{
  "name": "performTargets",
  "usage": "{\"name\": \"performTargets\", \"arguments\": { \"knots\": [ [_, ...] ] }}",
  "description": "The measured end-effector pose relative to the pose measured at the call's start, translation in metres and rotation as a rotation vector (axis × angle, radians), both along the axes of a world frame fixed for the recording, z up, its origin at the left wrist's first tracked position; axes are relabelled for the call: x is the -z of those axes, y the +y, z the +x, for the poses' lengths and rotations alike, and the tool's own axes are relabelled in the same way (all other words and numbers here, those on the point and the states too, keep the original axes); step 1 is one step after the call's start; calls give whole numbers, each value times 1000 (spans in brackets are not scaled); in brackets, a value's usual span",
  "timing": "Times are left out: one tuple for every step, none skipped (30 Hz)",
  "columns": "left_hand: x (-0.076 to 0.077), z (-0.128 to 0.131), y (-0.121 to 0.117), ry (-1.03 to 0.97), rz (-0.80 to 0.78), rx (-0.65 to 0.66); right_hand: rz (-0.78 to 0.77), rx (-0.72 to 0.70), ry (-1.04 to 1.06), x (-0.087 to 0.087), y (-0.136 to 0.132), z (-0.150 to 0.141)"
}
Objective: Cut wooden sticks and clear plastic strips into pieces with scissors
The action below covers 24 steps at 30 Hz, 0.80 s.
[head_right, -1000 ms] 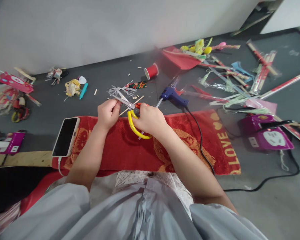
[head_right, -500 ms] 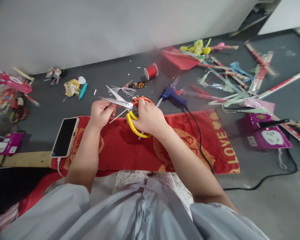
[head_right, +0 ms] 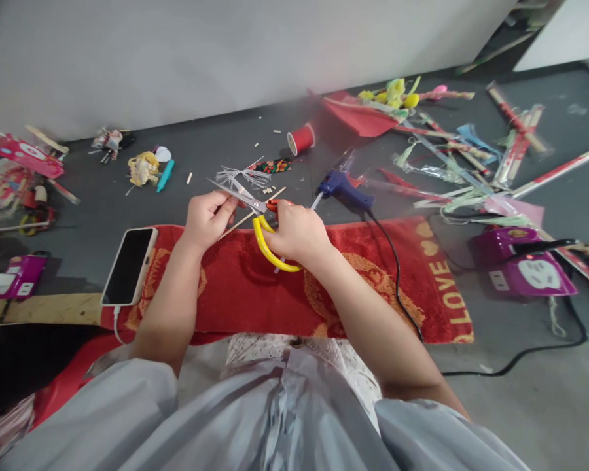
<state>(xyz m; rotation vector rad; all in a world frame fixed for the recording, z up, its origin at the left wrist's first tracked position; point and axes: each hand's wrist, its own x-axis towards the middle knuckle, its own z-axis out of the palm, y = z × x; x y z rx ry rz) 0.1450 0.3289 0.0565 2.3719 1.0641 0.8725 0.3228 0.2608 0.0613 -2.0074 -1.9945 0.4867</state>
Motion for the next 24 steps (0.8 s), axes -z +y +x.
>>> {"name": "performTargets", "arguments": {
  "knots": [
    [1,1,0,9,20,-4,-5,3,-6,-1,0,0],
    [2,1,0,23,42,-10,-9,6,-11,-1,-1,0],
    [3,2,0,43,66,-17,-13,10,-13,-1,-1,0],
    [5,2,0,66,91,-27,-17,14,-13,-1,-1,0],
    [6,3,0,90,114,-38,-19,20,-12,-1,0,0],
    [7,4,1,111,137,-51,-21,26,-12,-1,0,0],
    [8,4,1,128,158,-68,-22,36,-15,0,1,0],
    [10,4,1,141,176,-89,-22,45,-18,0,1,0],
    [11,5,1,148,190,-112,-21,54,-21,0,1,0],
    [12,5,1,151,203,-135,-20,62,-21,1,2,1],
    [12,5,1,153,216,-155,-19,69,-17,1,2,1],
    [13,5,1,155,231,-170,-18,74,-12,2,2,1],
    [13,4,2,158,248,-177,-16,77,-6,2,3,1],
    [13,4,2,162,265,-179,-13,79,-1,2,3,1],
    [13,4,2,167,282,-177,-11,80,2,2,3,1],
    [13,4,2,174,297,-173,-10,80,3,3,3,1],
    [13,3,2,179,310,-171,-10,79,2,3,2,0],
    [13,3,3,183,322,-168,-10,79,2,3,2,0],
    [13,3,3,186,332,-166,-9,79,2,3,2,0],
    [14,3,3,187,341,-163,-7,79,4,3,2,0],
    [14,3,3,186,350,-160,-5,79,6,3,2,0],
    [14,3,3,183,359,-158,-4,78,10,3,2,0],
    [14,3,3,180,366,-157,-5,78,13,3,2,0],
    [14,3,3,178,371,-157,-8,77,15,3,1,0]
  ]
}}
